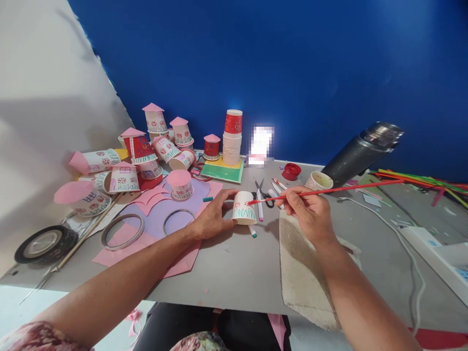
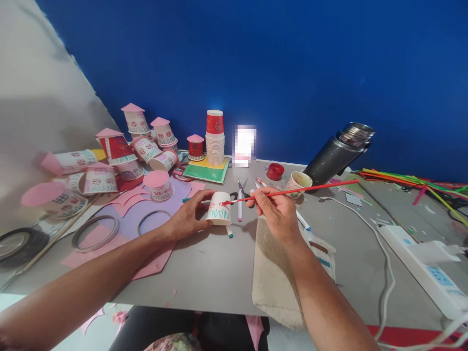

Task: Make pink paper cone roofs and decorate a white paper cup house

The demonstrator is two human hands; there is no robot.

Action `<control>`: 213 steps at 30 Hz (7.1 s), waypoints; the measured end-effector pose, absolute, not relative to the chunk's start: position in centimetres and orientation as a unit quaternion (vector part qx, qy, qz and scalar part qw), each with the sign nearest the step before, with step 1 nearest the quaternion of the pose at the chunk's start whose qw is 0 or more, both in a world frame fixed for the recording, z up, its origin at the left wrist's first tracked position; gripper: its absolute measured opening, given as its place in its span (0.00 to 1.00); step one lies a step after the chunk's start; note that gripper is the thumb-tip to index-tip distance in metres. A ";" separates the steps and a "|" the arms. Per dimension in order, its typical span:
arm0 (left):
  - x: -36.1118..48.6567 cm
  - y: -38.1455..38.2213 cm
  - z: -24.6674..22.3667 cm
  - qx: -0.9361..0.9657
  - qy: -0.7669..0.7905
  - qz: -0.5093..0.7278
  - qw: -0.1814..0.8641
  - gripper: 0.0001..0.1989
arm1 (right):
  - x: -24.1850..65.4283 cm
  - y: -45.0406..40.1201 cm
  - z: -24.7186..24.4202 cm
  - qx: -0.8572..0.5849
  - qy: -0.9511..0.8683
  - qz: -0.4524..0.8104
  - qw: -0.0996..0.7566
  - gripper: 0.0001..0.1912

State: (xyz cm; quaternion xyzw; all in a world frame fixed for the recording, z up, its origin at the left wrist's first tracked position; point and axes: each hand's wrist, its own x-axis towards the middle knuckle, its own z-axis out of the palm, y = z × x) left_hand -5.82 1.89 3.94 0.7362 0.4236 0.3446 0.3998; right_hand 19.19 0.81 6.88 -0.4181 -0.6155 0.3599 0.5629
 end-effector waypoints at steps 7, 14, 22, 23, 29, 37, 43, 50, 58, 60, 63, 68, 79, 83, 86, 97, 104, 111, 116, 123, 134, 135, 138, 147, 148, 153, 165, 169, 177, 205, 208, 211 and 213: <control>-5.8 1.8 4.1 0.736 0.427 0.340 0.400 0.34 | 19.1 0.7 6.9 -0.410 -0.605 0.369 0.573 0.11; -5.7 1.8 3.9 0.738 0.438 0.337 0.386 0.34 | 18.9 0.7 6.8 -0.415 -0.618 0.370 0.557 0.13; -5.7 1.6 4.0 0.743 0.428 0.343 0.384 0.35 | 19.0 0.7 6.8 -0.412 -0.624 0.368 0.553 0.11; -5.7 1.6 4.0 0.743 0.428 0.344 0.383 0.35 | 19.0 0.7 6.8 -0.411 -0.622 0.370 0.554 0.11; -5.7 1.7 3.8 0.743 0.430 0.346 0.379 0.36 | 18.9 0.7 6.6 -0.416 -0.627 0.361 0.551 0.11; -5.6 1.5 4.2 0.745 0.433 0.342 0.374 0.34 | 18.8 0.6 6.5 -0.417 -0.631 0.362 0.545 0.11; -5.6 1.5 3.9 0.746 0.434 0.341 0.373 0.34 | 18.8 0.6 6.4 -0.419 -0.624 0.365 0.549 0.11; -5.6 1.6 3.9 0.757 0.418 0.344 0.365 0.34 | 18.9 0.7 6.4 -0.421 -0.620 0.359 0.556 0.10; -5.6 1.6 3.8 0.758 0.415 0.350 0.361 0.35 | 18.8 0.7 6.4 -0.419 -0.629 0.343 0.558 0.10; -5.6 1.6 3.8 0.756 0.416 0.351 0.363 0.35 | 18.8 0.7 6.5 -0.422 -0.630 0.343 0.554 0.10; -5.5 1.5 3.9 0.751 0.419 0.351 0.371 0.35 | 18.9 0.7 6.6 -0.424 -0.630 0.339 0.555 0.10; -5.5 1.3 4.2 0.745 0.423 0.351 0.379 0.35 | 19.0 0.6 6.8 -0.420 -0.633 0.342 0.553 0.11; -5.7 1.5 4.1 0.734 0.414 0.369 0.392 0.35 | 19.5 1.1 6.6 -0.371 -0.579 0.389 0.612 0.11; -5.7 1.5 4.0 0.729 0.419 0.363 0.401 0.35 | 19.5 0.9 6.6 -0.382 -0.590 0.378 0.603 0.11; -5.7 1.5 4.1 0.730 0.420 0.361 0.402 0.35 | 19.4 0.8 6.7 -0.386 -0.600 0.380 0.589 0.11; -5.8 1.7 4.0 0.733 0.392 0.369 0.415 0.35 | 19.4 0.9 6.9 -0.372 -0.584 0.384 0.610 0.11; -5.8 1.7 4.0 0.717 0.370 0.384 0.449 0.36 | 19.1 0.6 6.9 -0.430 -0.645 0.321 0.544 0.19; -5.2 1.2 4.0 0.679 0.312 0.410 0.522 0.39 | 18.7 0.3 6.4 -0.432 -0.779 0.265 0.368 0.43; -5.6 1.0 4.6 0.735 0.348 0.373 0.447 0.45 | 18.6 0.5 5.9 -0.438 -0.815 0.180 0.334 0.41; -5.9 0.8 4.9 0.793 0.373 0.334 0.347 0.43 | 18.2 0.0 6.6 -0.428 -0.817 0.214 0.323 0.39; -5.9 1.3 4.1 0.773 0.391 0.382 0.321 0.35 | 19.6 0.4 6.2 -0.377 -0.668 0.264 0.584 0.16; -5.8 1.3 3.9 0.769 0.394 0.385 0.324 0.35 | 19.6 0.4 6.1 -0.380 -0.669 0.270 0.579 0.16; -5.8 1.3 3.8 0.762 0.408 0.382 0.327 0.35 | 19.4 0.1 6.1 -0.387 -0.669 0.295 0.562 0.15; -5.7 1.2 3.8 0.763 0.405 0.376 0.334 0.35 | 19.3 -0.1 6.1 -0.395 -0.679 0.302 0.540 0.14; -5.7 1.2 3.8 0.764 0.402 0.377 0.335 0.35 | 19.3 -0.1 6.1 -0.396 -0.680 0.302 0.538 0.13; -5.6 1.2 3.7 0.764 0.394 0.380 0.341 0.35 | 19.2 0.0 6.0 -0.398 -0.689 0.304 0.524 0.14; -5.7 1.3 3.7 0.763 0.398 0.379 0.340 0.34 | 19.2 0.0 6.1 -0.403 -0.683 0.301 0.530 0.14; -5.7 1.3 3.7 0.760 0.395 0.383 0.345 0.33 | 19.4 0.1 6.1 -0.407 -0.678 0.292 0.538 0.14; -5.7 1.4 3.6 0.750 0.398 0.387 0.358 0.34 | 19.5 0.2 5.9 -0.411 -0.677 0.301 0.532 0.14; -5.6 1.3 3.7 0.761 0.381 0.381 0.362 0.34 | 19.5 0.3 6.2 -0.413 -0.678 0.296 0.531 0.15; -5.6 1.2 3.7 0.758 0.382 0.385 0.361 0.33 | 19.5 0.3 6.2 -0.412 -0.678 0.291 0.534 0.16; -5.6 1.2 3.8 0.756 0.386 0.387 0.359 0.33 | 19.5 0.3 6.2 -0.413 -0.678 0.298 0.530 0.16; -5.6 1.1 3.8 0.758 0.390 0.384 0.356 0.34 | 19.5 0.3 6.2 -0.413 -0.671 0.303 0.536 0.16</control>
